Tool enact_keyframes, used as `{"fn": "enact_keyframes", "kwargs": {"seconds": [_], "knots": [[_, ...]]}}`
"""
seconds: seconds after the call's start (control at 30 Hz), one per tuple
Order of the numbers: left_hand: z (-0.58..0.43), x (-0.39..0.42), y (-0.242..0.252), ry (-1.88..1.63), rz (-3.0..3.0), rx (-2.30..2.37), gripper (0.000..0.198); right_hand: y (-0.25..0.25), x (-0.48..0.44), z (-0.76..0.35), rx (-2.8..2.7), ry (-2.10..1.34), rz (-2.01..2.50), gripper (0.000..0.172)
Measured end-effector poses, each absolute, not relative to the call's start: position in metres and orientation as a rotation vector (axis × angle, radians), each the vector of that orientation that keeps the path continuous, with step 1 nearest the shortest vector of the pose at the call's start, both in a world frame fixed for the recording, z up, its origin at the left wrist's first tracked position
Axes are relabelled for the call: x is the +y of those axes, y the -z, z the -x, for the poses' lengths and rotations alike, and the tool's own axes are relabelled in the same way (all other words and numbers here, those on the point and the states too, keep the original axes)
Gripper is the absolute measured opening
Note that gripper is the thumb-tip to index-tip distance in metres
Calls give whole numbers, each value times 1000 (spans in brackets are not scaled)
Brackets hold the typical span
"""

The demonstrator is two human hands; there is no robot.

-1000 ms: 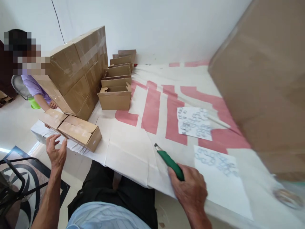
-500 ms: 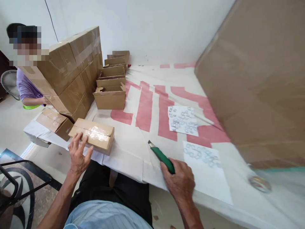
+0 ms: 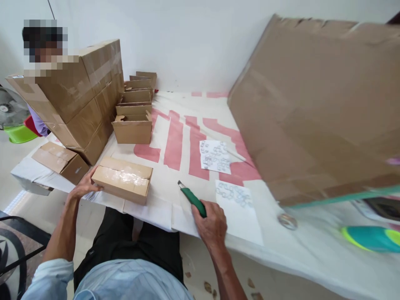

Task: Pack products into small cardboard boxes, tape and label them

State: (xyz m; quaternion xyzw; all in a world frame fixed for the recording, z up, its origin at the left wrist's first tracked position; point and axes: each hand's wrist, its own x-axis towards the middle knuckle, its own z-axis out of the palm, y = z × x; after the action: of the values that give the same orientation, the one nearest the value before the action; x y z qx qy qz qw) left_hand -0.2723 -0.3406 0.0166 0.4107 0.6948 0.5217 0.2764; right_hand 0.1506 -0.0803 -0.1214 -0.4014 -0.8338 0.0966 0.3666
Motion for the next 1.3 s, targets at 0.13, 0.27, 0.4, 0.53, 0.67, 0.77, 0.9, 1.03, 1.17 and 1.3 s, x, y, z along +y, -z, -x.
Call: {"fn": "enact_keyframes", "kwargs": {"seconds": [0.13, 0.27, 0.4, 0.53, 0.67, 0.77, 0.9, 1.03, 1.17, 1.3], "knots": [[280, -329, -17, -1332, -1082, 1733, 89, 121, -80, -149, -2143, -264, 1063, 30], [273, -323, -9, -1357, -1053, 1725, 84, 122, -79, -148, -2148, -244, 1062, 32], [267, -319, -2, -1485, -972, 1731, 85, 121, -79, -148, -2145, -255, 1076, 30], [265, -314, -4, -1576, -907, 1749, 88, 120, -79, -146, -2137, -270, 1095, 29], [264, -310, -9, -1594, -910, 1732, 83, 119, -78, -144, -2131, -258, 1105, 30], [258, -309, -10, -1567, -959, 1739, 82, 120, -79, -144, -2139, -249, 1098, 30], [235, -310, -8, -1456, -1105, 1717, 107, 124, -78, -148, -2126, -254, 1087, 33], [210, -309, 2, -1451, -1204, 1657, 131, 121, -79, -150, -2141, -255, 1046, 36], [202, -311, 18, -1467, -1229, 1575, 138, 97, -90, -142, -2057, -308, 1049, 41], [207, -315, 25, -1355, -1296, 1604, 141, 60, -111, -121, -1906, -738, 982, 49]]}}
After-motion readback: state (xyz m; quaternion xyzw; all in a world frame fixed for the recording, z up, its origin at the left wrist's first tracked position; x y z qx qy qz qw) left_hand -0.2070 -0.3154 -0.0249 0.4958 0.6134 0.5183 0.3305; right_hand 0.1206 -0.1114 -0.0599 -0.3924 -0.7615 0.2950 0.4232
